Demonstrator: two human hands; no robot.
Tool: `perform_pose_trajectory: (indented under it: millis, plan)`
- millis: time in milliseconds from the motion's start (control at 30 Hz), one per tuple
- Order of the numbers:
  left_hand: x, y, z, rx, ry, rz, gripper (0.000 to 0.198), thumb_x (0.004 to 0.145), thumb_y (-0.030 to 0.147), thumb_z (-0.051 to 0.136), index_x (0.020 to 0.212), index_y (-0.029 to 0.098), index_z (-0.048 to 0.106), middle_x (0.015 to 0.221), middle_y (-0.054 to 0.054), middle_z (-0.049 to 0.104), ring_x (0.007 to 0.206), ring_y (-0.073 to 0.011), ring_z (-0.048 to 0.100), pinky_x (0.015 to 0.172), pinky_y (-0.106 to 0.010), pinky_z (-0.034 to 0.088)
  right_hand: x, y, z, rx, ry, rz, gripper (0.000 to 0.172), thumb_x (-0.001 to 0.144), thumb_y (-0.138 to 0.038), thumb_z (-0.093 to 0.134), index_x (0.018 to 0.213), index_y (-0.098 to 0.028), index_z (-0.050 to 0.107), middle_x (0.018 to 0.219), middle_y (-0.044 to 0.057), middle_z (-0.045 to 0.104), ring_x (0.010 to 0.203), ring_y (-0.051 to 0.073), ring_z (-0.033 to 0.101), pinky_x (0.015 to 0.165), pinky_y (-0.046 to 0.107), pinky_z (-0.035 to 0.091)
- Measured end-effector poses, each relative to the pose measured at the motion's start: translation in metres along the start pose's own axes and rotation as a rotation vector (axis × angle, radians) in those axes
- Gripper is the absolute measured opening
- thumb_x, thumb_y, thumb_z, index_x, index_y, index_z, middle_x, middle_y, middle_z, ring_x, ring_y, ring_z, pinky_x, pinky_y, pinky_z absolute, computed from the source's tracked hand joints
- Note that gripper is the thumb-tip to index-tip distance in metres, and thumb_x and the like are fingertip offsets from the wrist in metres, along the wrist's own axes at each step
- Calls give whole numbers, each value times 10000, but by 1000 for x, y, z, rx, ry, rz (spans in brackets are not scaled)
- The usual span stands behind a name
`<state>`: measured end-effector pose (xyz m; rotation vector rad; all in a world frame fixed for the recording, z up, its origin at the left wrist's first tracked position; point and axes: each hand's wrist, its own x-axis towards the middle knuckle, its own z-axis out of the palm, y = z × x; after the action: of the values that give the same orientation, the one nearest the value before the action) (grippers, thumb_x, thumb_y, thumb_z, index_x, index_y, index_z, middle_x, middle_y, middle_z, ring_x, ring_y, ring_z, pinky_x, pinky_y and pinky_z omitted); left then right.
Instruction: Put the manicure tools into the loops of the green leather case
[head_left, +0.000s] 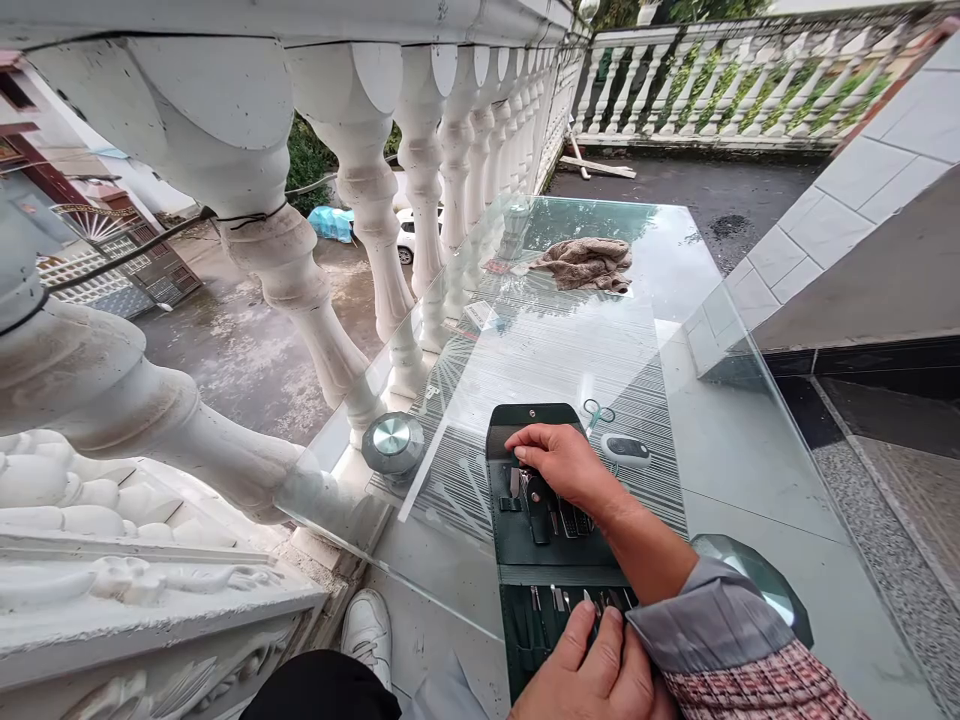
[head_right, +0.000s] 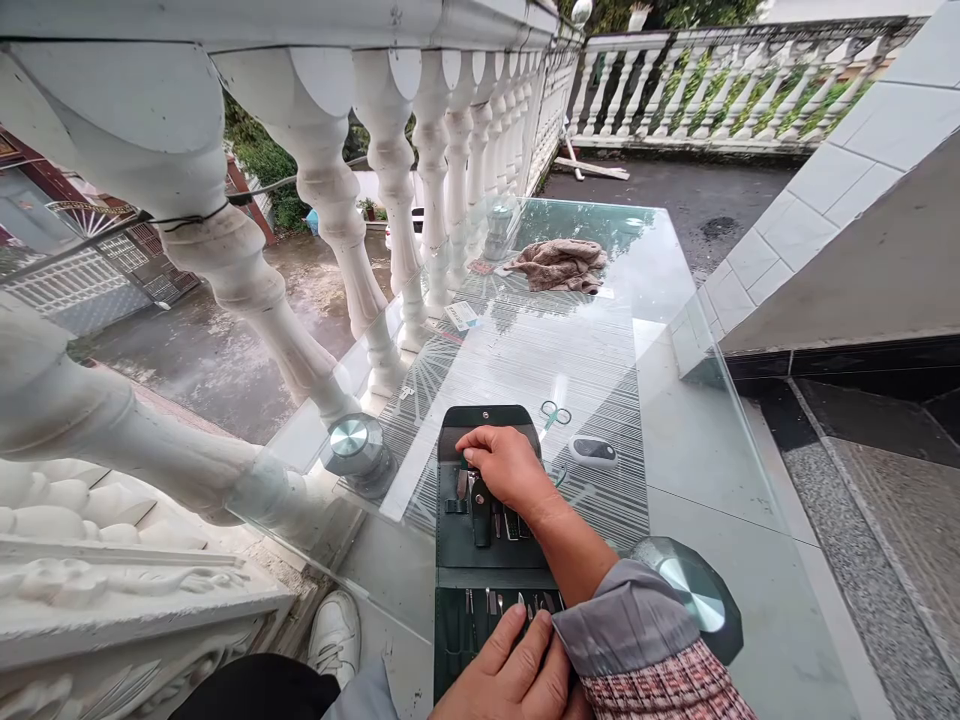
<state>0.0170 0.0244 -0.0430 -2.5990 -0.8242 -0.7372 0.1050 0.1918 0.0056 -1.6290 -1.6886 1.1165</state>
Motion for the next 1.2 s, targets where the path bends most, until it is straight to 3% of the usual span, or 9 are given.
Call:
perform_pose_trajectory:
  millis: [200, 400, 667, 800, 1067, 1200]
  plan:
    - [1, 0, 1, -7, 19, -21, 257, 933, 290, 427, 1076, 231, 632, 1078, 11, 651, 1072, -202, 559, 1013, -407, 349, 0, -3, 0, -27, -1, 14, 185, 700, -170, 540, 759, -190, 714, 727, 18, 705, 688, 155, 608, 681, 276, 445]
    - [1, 2, 4, -5, 49, -33, 259, 933, 302, 423, 1066, 229, 634, 1057, 19, 657, 1059, -198, 565, 1010, -402, 355, 2, -4, 1, -99, -119, 18, 205, 736, -163, 520, 812, -186, 708, 735, 16, 695, 693, 146, 605, 671, 259, 437]
    - [-1, 4, 13, 1, 138, -49, 215, 914, 337, 485, 1039, 229, 623, 1053, 8, 660, 1048, -192, 578, 969, -384, 410, -6, -3, -8, -369, -93, -273, 189, 795, -160, 505, 816, -208, 686, 866, 43, 627, 857, 166, 568, 771, 283, 415]
    - [0, 3, 14, 4, 167, -51, 184, 896, 333, 514, 990, 225, 630, 1015, 10, 672, 1023, -194, 590, 981, -395, 398, -9, -6, -9, -439, -116, -311, 198, 820, -151, 496, 819, -207, 686, 847, 42, 604, 843, 159, 550, 761, 278, 400]
    - [2, 5, 18, -5, 255, -56, 148, 864, 317, 542, 937, 234, 641, 948, 14, 691, 960, -191, 612, 986, -401, 386, -19, -19, -13, -496, -315, -435, 366, 923, -335, 380, 723, -200, 655, 866, 40, 556, 825, 153, 488, 761, 294, 368]
    - [3, 6, 19, -25, 271, -77, 139, 854, 306, 550, 926, 234, 645, 924, 11, 694, 945, -193, 617, 984, -403, 389, -23, -21, -13, -507, -270, -452, 400, 945, -345, 315, 758, -208, 641, 872, 37, 565, 842, 161, 479, 785, 318, 361]
